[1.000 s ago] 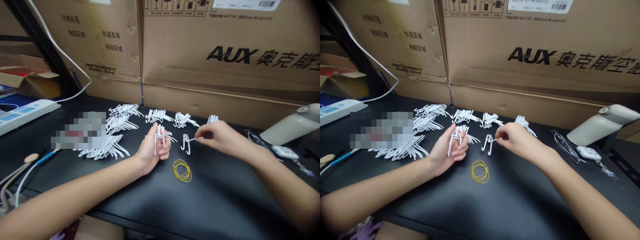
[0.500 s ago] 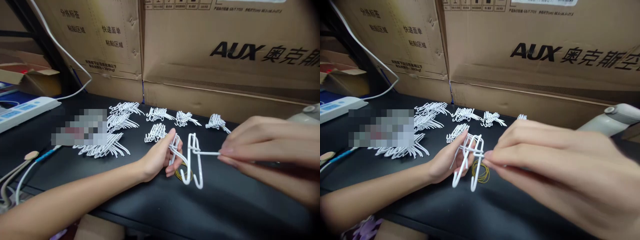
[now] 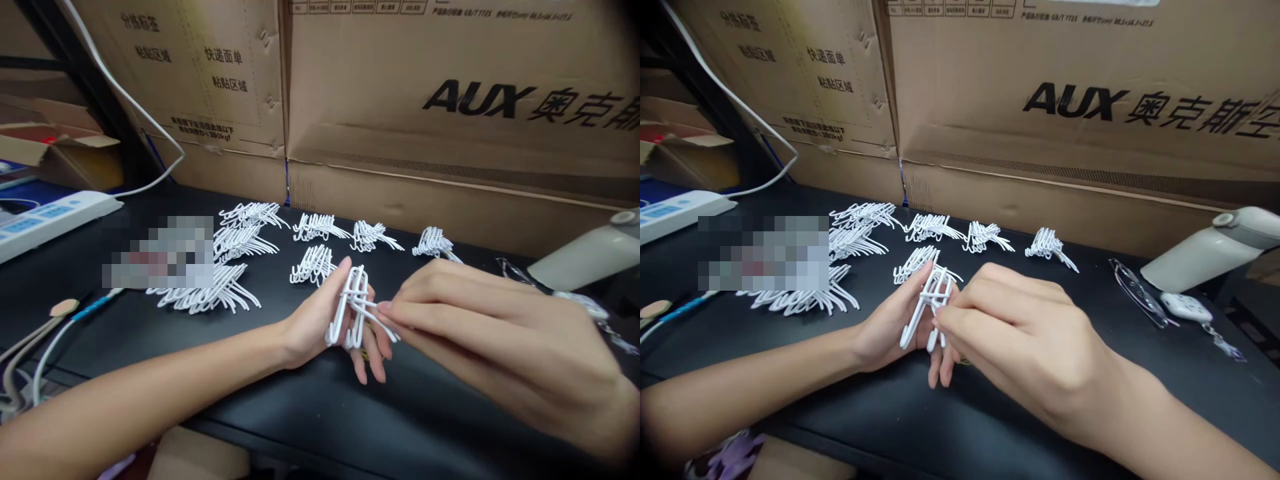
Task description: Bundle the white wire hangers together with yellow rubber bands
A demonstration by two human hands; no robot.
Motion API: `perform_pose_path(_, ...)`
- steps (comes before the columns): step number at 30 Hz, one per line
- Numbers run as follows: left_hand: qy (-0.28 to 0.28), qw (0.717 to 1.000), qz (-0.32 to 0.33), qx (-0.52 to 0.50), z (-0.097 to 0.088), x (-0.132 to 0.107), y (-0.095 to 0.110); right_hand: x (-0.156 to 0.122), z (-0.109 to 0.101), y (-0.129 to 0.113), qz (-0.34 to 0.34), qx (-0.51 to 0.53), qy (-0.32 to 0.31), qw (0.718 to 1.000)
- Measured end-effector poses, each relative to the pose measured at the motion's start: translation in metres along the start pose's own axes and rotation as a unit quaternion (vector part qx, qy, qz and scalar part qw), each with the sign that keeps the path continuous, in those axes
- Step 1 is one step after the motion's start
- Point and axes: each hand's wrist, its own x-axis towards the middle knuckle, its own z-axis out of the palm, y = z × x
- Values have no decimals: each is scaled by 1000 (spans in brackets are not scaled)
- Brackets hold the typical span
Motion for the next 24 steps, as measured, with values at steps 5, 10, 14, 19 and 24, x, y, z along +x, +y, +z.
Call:
perform_pose_path(5,-16,1000,-5,-14,-2,-1,-2,-1,5,0,-5,39,-11,999)
perform_pose_path(10,5,1000,-1,-20,-3,0,-2,0,7,-2,0,51,7,999)
perform_pose_path(14,22,1000,-8,-10,-3,0,-1,-1,8,-1,-12,49,-9,999)
perform_pose_path(19,9,1000,-10,-13,-6,1,0,-3,9,3,-15,52,-16,998)
perform_pose_path(24,4,999,-12,-41,-9,0,3,-5,11,5,-13,21,-23,999)
